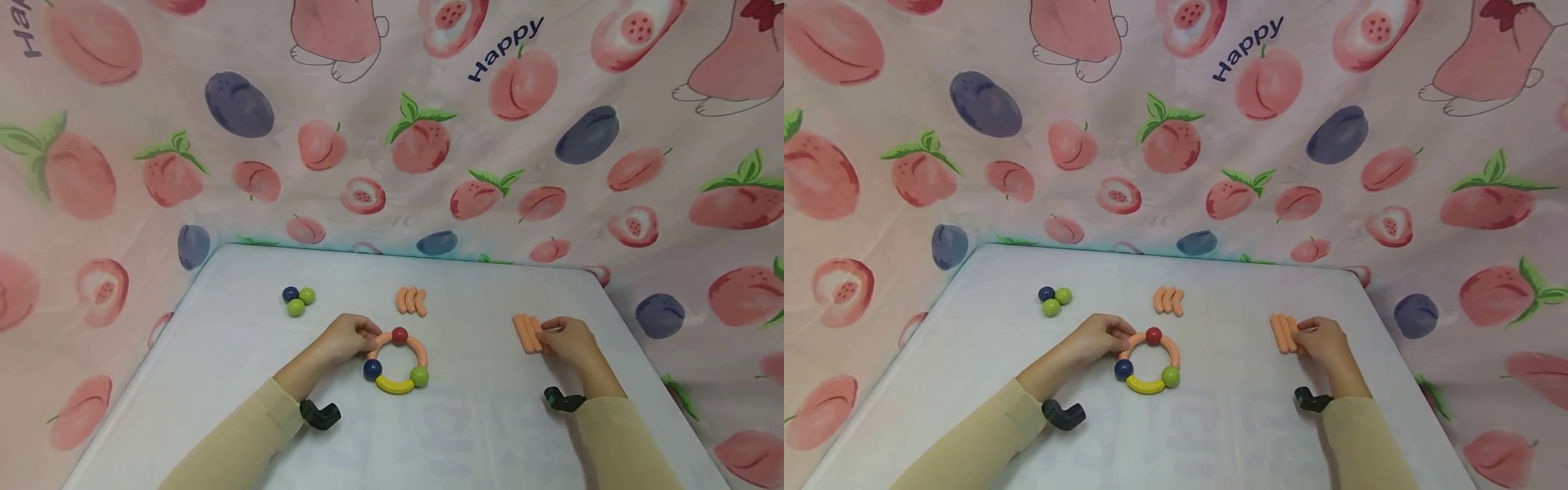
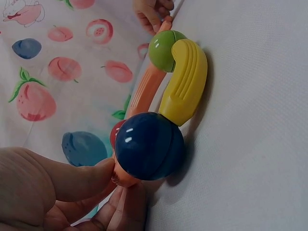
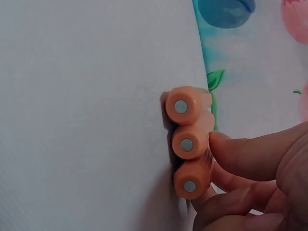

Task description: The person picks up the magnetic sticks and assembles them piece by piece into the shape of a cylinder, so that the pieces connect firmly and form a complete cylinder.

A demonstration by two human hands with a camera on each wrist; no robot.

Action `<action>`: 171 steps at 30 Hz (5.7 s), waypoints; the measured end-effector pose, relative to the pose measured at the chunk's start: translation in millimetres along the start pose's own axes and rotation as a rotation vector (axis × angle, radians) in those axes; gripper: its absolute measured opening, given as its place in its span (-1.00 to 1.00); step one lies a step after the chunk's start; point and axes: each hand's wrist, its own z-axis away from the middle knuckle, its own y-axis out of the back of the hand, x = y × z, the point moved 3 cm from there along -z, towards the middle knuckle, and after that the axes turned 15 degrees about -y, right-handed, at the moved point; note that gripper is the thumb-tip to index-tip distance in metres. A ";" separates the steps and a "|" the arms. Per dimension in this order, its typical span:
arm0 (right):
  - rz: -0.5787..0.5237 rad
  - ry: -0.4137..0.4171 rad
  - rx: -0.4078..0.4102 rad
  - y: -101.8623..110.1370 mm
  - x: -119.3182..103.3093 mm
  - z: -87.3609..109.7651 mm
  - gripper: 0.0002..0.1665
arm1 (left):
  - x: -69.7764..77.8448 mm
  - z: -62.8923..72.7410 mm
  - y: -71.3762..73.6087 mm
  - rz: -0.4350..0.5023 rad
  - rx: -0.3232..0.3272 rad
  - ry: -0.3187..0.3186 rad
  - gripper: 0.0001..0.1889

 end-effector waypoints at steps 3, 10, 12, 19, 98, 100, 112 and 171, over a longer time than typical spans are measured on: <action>-0.007 0.000 -0.037 -2.9 -0.8 1.2 -0.47 | 0.0 0.3 -0.1 0.002 0.000 0.004 -0.76; -0.022 0.021 -0.112 -12.2 -6.6 8.4 -0.47 | -2.4 0.1 -0.3 0.020 0.001 0.010 -0.76; -0.019 0.054 -0.107 -14.5 -10.2 11.7 -0.48 | -3.1 -0.3 -0.3 0.026 0.003 0.013 -0.76; -0.099 0.183 -0.167 -25.9 -32.4 26.2 -0.49 | -3.6 -0.1 -1.1 0.031 0.006 0.016 -0.76; -0.320 0.470 -0.199 -137.2 -147.2 101.5 -0.65 | 6.9 -14.7 -6.7 -0.109 0.005 -0.190 -0.60; -0.325 0.459 -0.195 -133.3 -142.9 98.8 -0.64 | 8.5 -18.5 -9.2 -0.091 -0.017 -0.209 -0.57; -0.294 0.420 -0.134 -109.1 -109.9 77.6 -0.63 | 10.1 -26.5 -16.5 -0.087 -0.102 -0.266 -0.58; 0.122 0.291 -0.088 -78.2 -76.2 48.7 -0.55 | -4.5 5.1 2.6 -0.154 0.240 -0.132 -0.70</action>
